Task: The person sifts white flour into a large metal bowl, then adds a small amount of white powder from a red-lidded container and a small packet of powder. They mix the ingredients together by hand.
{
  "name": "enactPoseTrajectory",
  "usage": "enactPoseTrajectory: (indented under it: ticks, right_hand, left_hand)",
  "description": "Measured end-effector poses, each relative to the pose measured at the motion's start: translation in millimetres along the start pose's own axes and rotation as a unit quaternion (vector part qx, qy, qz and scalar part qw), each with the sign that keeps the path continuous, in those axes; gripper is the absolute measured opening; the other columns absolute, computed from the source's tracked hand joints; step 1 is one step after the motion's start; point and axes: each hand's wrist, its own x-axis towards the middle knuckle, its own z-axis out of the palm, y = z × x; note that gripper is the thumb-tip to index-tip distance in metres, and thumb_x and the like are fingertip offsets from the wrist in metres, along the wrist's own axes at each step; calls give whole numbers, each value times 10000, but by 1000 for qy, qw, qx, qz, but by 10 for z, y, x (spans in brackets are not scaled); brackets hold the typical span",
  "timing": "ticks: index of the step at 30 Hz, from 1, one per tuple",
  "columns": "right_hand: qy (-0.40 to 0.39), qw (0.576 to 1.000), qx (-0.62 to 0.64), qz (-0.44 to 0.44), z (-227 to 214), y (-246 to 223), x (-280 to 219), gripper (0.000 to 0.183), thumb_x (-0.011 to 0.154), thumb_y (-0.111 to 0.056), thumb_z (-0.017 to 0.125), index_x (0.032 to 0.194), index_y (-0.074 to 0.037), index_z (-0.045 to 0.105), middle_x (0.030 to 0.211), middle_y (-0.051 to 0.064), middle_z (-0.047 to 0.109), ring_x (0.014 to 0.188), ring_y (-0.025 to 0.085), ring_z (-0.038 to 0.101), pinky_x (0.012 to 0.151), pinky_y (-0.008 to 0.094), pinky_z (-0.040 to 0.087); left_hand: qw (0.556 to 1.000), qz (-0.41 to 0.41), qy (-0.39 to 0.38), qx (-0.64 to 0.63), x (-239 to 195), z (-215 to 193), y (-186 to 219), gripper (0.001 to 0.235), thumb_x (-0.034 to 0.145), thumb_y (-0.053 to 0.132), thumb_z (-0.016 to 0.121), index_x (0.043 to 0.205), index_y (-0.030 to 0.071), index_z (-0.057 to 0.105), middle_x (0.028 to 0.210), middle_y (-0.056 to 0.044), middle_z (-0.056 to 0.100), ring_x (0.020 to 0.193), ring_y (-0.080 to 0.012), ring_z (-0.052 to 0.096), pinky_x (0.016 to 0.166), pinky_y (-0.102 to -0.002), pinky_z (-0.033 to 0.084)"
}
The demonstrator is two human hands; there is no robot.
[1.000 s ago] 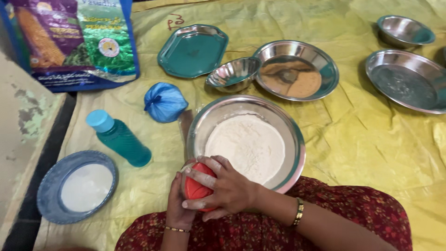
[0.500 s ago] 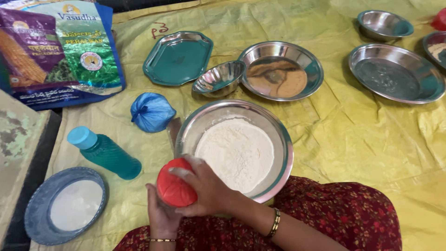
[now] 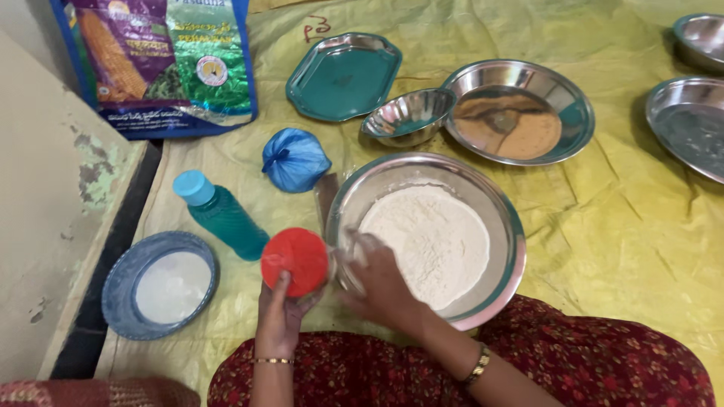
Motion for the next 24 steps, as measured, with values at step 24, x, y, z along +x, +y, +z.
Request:
enactPoseTrajectory:
  ticks: [24]
  right_hand:
    - [-307, 931, -80, 184, -503, 1910, -627, 519, 870, 18, 501, 1245, -252, 737, 1360, 0, 664, 1254, 266, 564, 1116, 401, 431]
  left_hand:
    - [845, 281, 190, 414, 793, -37, -1419, 421, 988, 217, 669, 1331, -11, 583, 1308, -217, 627, 1209, -338, 593, 1046, -457, 472]
